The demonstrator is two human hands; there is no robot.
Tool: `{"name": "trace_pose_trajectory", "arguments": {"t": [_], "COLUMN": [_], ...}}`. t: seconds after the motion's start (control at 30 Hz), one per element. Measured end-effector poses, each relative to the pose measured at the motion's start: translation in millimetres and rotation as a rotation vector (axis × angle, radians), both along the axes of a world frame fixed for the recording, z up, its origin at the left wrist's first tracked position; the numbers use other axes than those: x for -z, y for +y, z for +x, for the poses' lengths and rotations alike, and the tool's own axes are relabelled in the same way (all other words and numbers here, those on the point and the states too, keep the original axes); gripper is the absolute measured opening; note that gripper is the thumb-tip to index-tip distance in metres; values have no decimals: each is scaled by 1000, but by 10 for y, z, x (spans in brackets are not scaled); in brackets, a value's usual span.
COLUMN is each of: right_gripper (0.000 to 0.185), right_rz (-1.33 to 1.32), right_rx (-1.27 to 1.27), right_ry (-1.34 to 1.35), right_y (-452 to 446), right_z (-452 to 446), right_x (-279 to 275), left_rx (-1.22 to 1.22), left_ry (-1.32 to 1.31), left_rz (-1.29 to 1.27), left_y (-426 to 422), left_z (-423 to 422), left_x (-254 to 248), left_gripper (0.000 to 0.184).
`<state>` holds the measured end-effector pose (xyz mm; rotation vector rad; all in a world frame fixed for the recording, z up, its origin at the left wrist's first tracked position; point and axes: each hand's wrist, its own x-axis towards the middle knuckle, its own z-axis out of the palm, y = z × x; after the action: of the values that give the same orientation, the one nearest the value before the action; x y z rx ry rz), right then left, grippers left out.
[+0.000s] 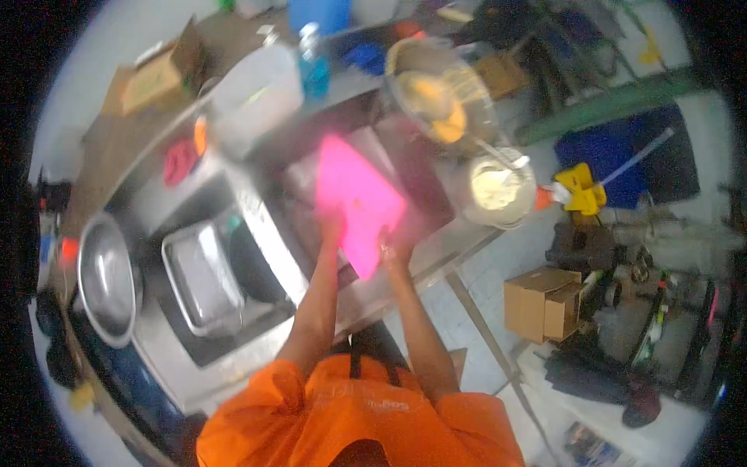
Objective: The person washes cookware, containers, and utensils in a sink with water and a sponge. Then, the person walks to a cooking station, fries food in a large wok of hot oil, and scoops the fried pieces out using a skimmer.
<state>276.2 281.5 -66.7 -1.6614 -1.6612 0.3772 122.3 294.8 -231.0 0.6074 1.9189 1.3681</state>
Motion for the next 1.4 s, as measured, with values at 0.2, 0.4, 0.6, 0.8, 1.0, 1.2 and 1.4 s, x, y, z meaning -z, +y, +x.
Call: {"name": "trace_pose_trajectory", "arguments": {"t": [0.2, 0.4, 0.6, 0.8, 1.0, 1.2, 1.4], "right_gripper": [42, 29, 19, 31, 36, 55, 46], "right_rz": [51, 309, 577, 622, 761, 645, 238], "right_rx": [-157, 42, 291, 448, 173, 96, 132], "right_ry": [-173, 3, 691, 1158, 1345, 1378, -394], "right_y": [-18, 125, 704, 2229, 4745, 6606, 8341], "right_z": [-24, 273, 1636, 4224, 5683, 5724, 6683], "right_x": [-1319, -1898, -2662, -3505, -4777, -5732, -5572], "left_rx": [-119, -71, -42, -31, -479, -531, -551], "left_ry": [-848, -804, -765, -660, -652, -623, -474], "left_rz": [-289, -276, -272, -4, 87, 116, 220], "left_y": [-141, -235, -272, -481, -455, -827, -1219], "left_z": [-261, -410, -407, -313, 420, 654, 951], "left_x": [621, 77, -324, -321, -1263, -1135, -1409], "left_gripper": [41, 30, 31, 33, 20, 15, 22]}}
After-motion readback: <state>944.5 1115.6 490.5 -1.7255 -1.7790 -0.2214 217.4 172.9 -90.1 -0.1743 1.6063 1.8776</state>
